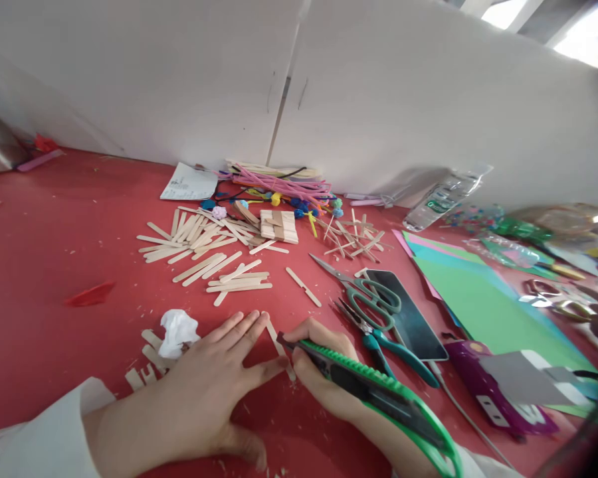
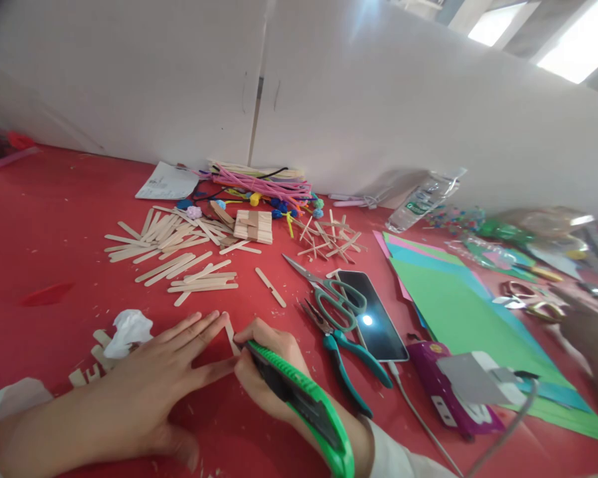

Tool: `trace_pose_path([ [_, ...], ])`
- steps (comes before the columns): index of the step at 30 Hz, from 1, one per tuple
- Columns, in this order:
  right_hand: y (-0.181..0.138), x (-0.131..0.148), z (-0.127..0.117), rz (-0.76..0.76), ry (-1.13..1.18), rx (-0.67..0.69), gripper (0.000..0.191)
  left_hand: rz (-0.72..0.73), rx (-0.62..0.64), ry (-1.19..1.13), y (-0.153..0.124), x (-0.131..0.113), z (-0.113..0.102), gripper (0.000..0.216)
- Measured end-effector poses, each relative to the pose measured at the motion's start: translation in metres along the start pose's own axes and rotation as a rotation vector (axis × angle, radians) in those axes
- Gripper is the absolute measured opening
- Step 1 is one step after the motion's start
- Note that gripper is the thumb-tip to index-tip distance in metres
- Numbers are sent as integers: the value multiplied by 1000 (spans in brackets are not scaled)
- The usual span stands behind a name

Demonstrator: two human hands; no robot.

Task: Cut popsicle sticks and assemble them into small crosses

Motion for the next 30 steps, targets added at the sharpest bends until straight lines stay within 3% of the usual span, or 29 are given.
trace_pose_path([
  [15,8,6,10,32,-55,181,11,25,-14,-61,-1,0,-3,78],
  [23,-2,-4,-5,-9,40,-40,8,66,-41,-43,-1,-1,0,84],
  [30,3,0,-3,-27,-2,4,9,46,2,-36,-1,-1,1,81],
])
Point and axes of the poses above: each hand's wrist, its own y-axis towards the middle knuckle, its own z-axis out of the palm, x = y × z, the point moved 9 cm from there along y, towards the middle knuckle, and after that the axes turned 6 degrees about -z, right-handed, at the moved point
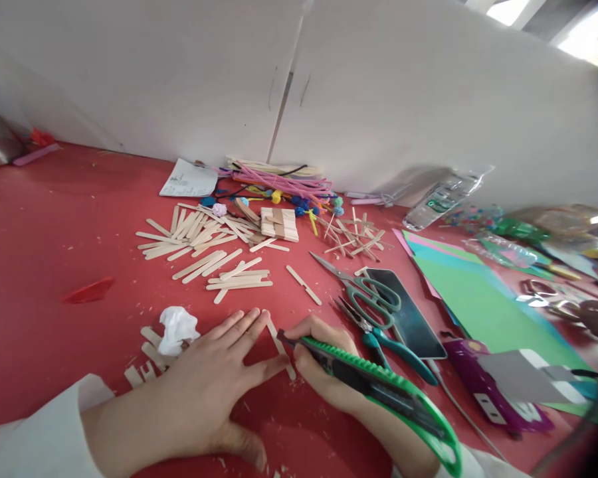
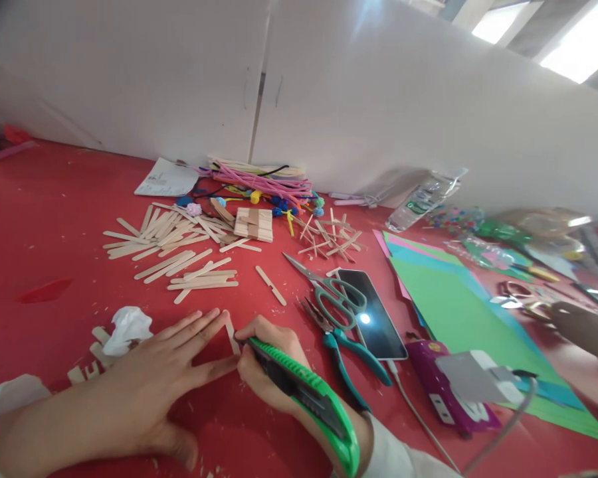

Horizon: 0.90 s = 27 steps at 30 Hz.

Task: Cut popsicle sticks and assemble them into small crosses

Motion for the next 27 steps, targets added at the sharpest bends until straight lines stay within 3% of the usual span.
trace_pose_path([
  [7,0,-1,6,41,13,76,9,9,-26,-15,-1,-1,-3,81],
  [17,1,4,2,-14,-6,40,9,-13,2,-21,1,-1,-2,81],
  [27,0,-3,1,56,2,41,11,-15,-7,-15,1,2,0,84],
])
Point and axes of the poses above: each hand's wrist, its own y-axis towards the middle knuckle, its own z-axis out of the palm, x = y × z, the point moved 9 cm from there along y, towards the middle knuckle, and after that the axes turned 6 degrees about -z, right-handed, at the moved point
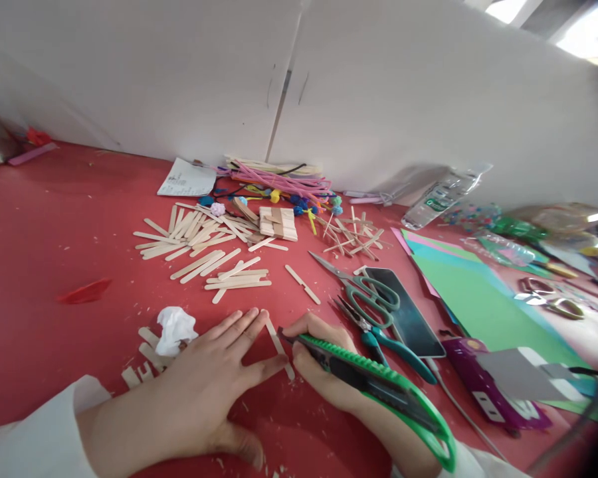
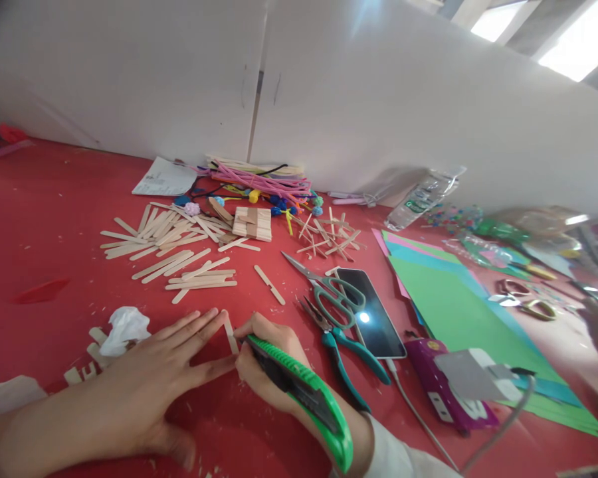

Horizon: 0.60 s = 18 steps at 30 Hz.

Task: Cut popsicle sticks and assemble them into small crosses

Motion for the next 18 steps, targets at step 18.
trace_pose_path([
  [18,0,-1,3,8,17,22,9,8,12,44,-1,0,2,82],
])
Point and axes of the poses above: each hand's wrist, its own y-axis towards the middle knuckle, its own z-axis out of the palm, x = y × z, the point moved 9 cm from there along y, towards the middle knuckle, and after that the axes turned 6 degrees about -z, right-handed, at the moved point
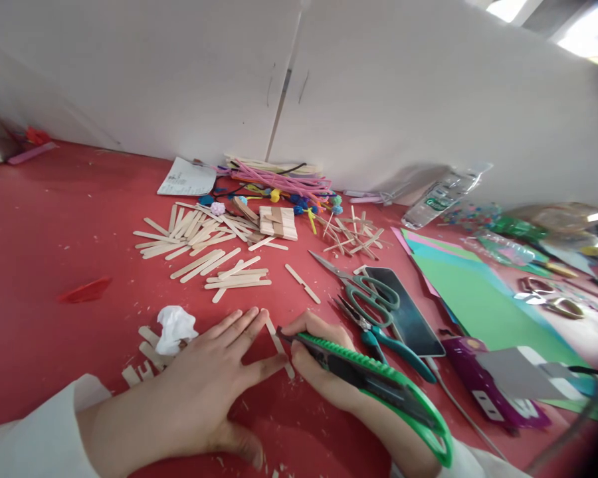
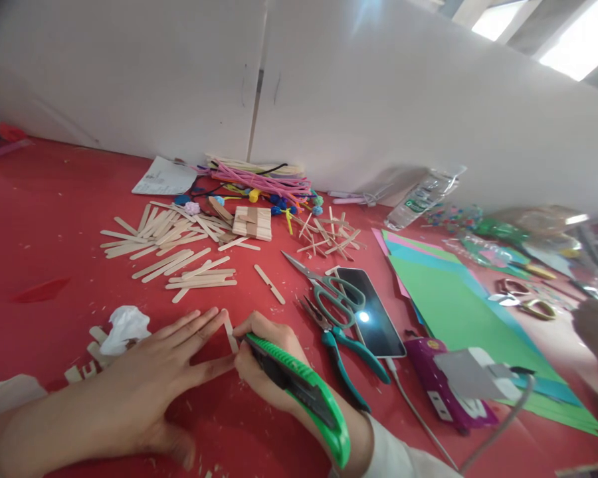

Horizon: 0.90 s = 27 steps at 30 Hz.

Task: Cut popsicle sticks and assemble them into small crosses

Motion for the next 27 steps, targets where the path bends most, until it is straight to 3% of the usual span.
trace_pose_path([
  [12,13,9,10,-4,-55,143,8,12,-38,-10,-1,-1,-4,82],
  [19,-4,-1,1,16,51,-30,5,5,-12,5,1,0,-1,84],
  [27,-4,5,-11,-50,9,-169,5,9,-4,12,-1,-1,-1,85],
])
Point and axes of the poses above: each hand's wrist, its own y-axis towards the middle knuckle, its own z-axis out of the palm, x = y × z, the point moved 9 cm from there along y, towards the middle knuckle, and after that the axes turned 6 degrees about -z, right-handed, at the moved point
